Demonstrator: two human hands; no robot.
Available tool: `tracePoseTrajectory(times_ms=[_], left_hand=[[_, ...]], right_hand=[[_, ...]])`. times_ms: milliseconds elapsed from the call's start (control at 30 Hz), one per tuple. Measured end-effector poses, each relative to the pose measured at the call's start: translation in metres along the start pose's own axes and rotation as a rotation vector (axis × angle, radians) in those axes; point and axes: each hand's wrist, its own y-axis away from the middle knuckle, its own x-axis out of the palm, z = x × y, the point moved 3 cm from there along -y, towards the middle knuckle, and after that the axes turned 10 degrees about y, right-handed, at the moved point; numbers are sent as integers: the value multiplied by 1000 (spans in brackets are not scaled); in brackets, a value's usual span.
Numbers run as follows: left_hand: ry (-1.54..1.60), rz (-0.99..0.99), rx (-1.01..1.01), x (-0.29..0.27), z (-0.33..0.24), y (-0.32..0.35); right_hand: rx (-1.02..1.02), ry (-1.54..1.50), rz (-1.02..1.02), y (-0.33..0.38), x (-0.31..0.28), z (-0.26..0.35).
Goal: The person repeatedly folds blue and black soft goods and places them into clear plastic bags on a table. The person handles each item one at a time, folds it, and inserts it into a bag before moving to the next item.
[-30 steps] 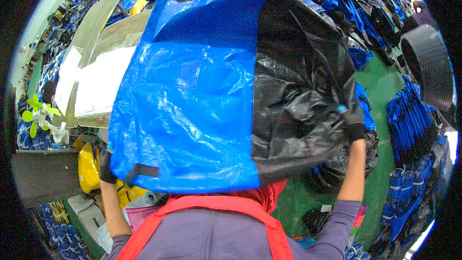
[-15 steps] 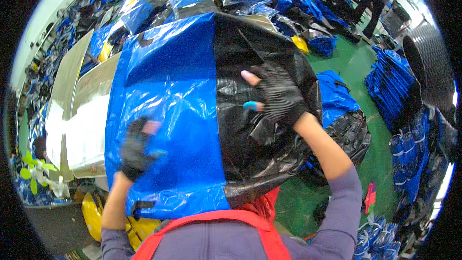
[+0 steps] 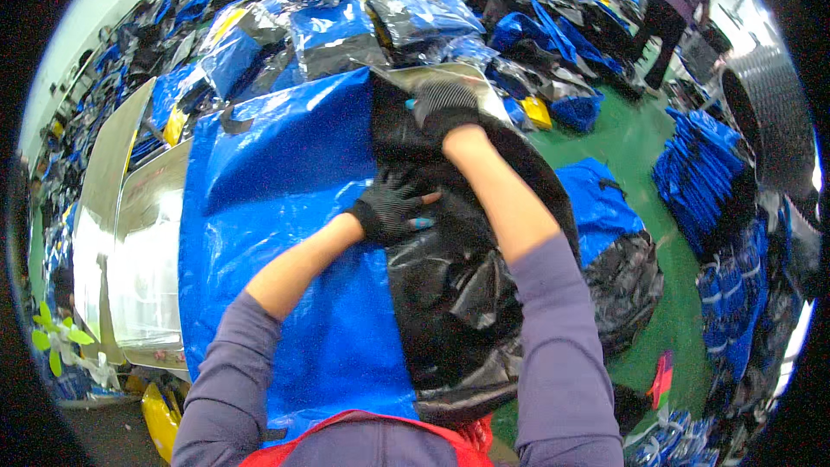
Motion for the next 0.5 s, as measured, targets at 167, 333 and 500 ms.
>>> tracePoseTrajectory(times_ms=[167, 333, 500], left_hand=[[596, 25, -334, 19, 75, 88], [-131, 134, -667, -98, 157, 342], [-159, -770, -1447, -313, 149, 387]], right_hand=[[-739, -176, -459, 119, 22, 23], [-716, -152, 39, 192, 90, -28], [-796, 14, 437, 180, 85, -8]])
